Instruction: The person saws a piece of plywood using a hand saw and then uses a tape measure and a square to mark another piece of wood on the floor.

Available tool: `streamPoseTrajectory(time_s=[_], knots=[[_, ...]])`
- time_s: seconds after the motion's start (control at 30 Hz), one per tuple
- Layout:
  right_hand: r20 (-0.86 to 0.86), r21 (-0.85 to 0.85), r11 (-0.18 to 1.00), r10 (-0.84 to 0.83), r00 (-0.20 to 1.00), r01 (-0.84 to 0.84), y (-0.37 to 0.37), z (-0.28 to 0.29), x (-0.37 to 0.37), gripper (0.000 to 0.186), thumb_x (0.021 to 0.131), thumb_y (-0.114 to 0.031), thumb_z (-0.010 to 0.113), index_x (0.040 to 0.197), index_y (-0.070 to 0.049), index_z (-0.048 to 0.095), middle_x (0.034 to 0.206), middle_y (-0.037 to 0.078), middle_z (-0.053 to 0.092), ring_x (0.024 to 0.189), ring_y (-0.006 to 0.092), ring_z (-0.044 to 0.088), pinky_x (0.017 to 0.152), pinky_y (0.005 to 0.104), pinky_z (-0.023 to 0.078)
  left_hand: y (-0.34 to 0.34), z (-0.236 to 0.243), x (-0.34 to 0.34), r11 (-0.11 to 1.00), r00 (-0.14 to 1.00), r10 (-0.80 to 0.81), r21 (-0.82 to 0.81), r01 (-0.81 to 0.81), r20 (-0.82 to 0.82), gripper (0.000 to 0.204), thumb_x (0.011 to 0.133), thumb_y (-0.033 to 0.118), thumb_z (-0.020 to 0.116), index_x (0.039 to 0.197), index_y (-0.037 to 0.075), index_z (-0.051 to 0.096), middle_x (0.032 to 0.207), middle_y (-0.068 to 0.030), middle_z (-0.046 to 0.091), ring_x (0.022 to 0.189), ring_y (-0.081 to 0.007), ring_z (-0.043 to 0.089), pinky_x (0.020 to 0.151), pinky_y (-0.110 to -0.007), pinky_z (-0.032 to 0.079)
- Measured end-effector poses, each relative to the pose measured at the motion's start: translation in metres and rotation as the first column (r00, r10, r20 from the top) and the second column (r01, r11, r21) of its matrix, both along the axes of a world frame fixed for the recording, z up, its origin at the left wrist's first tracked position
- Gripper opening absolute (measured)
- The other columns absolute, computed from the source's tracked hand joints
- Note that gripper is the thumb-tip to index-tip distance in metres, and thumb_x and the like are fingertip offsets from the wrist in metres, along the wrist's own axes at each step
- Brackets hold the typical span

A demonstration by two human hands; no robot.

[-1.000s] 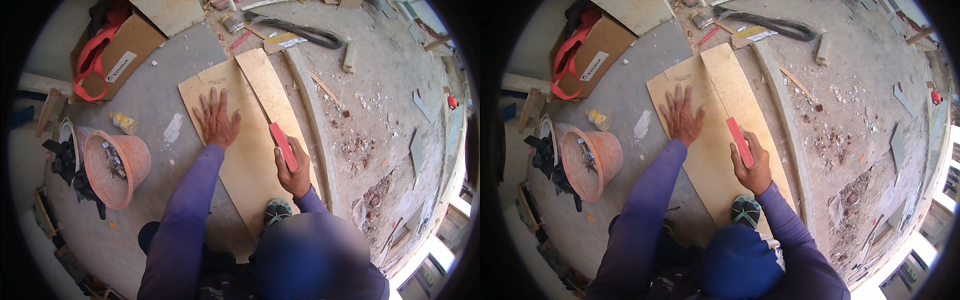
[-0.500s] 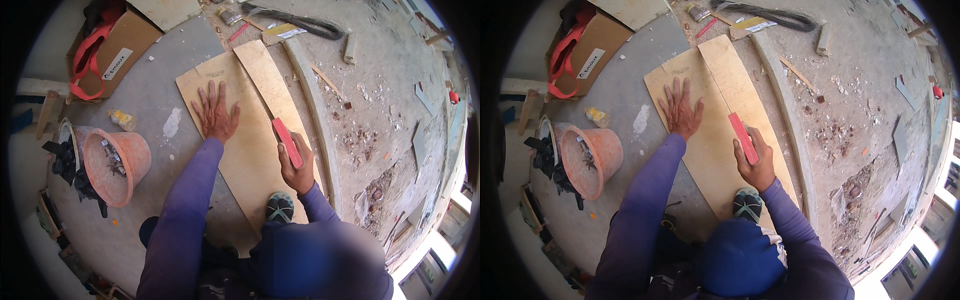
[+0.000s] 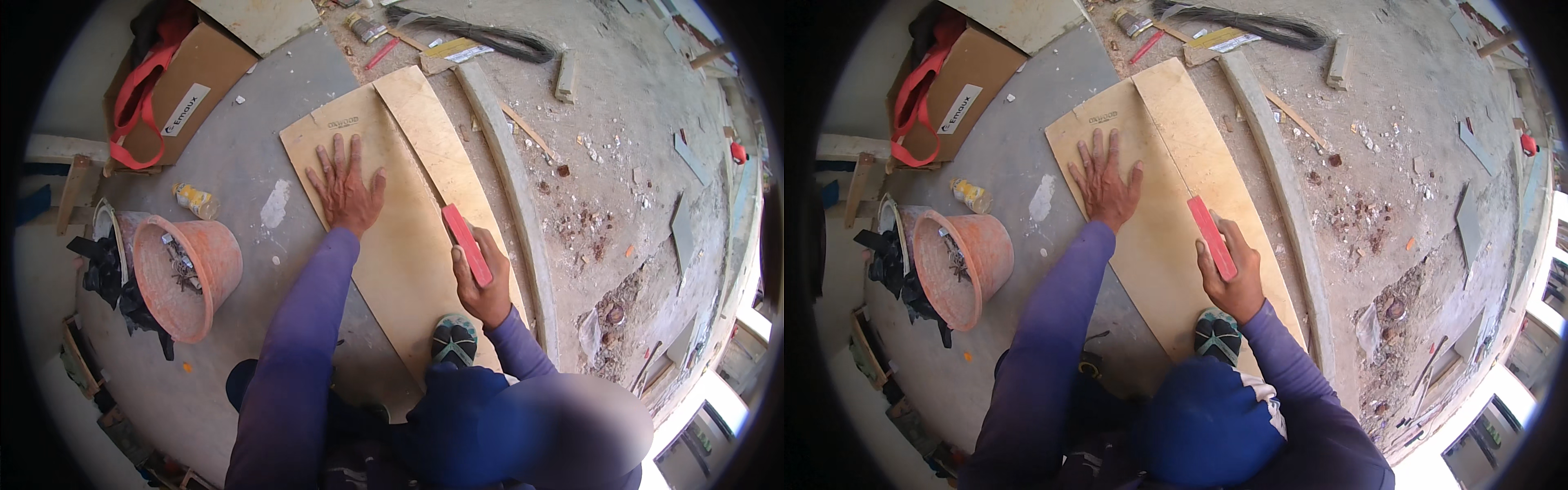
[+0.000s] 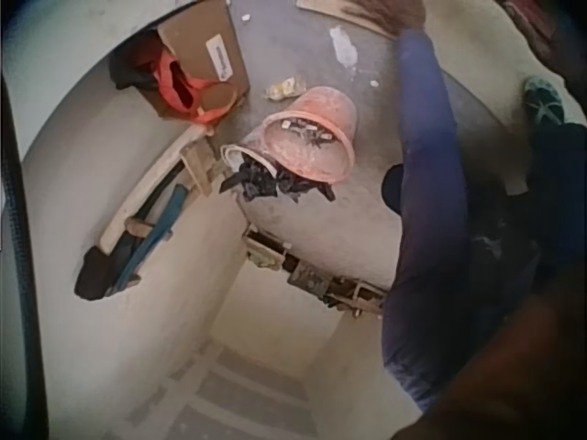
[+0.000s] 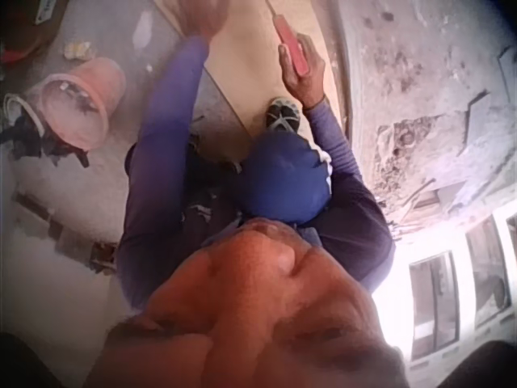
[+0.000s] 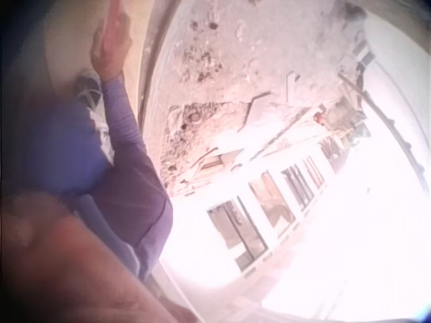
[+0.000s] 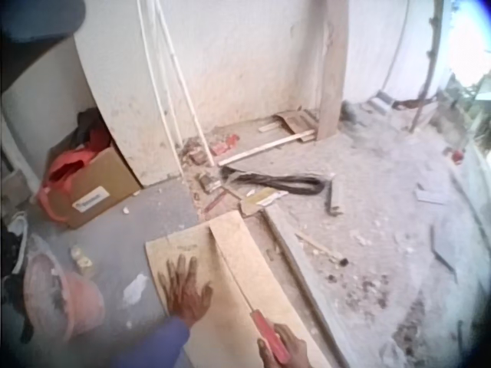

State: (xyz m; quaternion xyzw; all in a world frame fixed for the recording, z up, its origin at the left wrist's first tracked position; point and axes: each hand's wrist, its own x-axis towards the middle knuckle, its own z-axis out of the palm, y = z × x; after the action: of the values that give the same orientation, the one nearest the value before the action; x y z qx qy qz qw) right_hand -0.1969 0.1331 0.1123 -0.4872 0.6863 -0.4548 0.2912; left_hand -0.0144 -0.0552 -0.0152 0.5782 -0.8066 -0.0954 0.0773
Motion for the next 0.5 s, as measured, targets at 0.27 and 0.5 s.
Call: streamPoseTrajectory(time_s=[0.27,0.5], knots=[[-0.045,-0.183,0.982,-0.063,0.997,0.053,-0.146,-0.045,-0.01,0.027,0.102,-0.017,0.072,0.119,0.002,0.064,0.082,0.027,0.067,0.074,0.0466,0.069,0.068,0.0459,0.054,-0.002,0.004,-0.022,0.999,0.999,-0.033,-0.012,0.033,-0.013,0.083,0.104,0.055,0.057,0.174,0.02,0.028,0.181,-0.0119,0.019,0.167,-0.0462,0.008,0.13,-0.071,0.002],[-0.012,0.029,0.999,0.021,1.0,-0.02,0.017,0.007,-0.003,0.037,0.105,-0.011,0.067,0.137,0.007,0.063,0.111,0.023,0.078,0.099,0.0273,0.08,0.086,0.0346,0.06,-0.002,0.003,0.0,1.0,1.0,-0.006,-0.017,0.007,0.01,0.083,0.104,0.053,0.057,0.174,0.019,0.028,0.181,-0.0126,0.02,0.167,-0.0468,0.008,0.13,-0.072,0.002]])
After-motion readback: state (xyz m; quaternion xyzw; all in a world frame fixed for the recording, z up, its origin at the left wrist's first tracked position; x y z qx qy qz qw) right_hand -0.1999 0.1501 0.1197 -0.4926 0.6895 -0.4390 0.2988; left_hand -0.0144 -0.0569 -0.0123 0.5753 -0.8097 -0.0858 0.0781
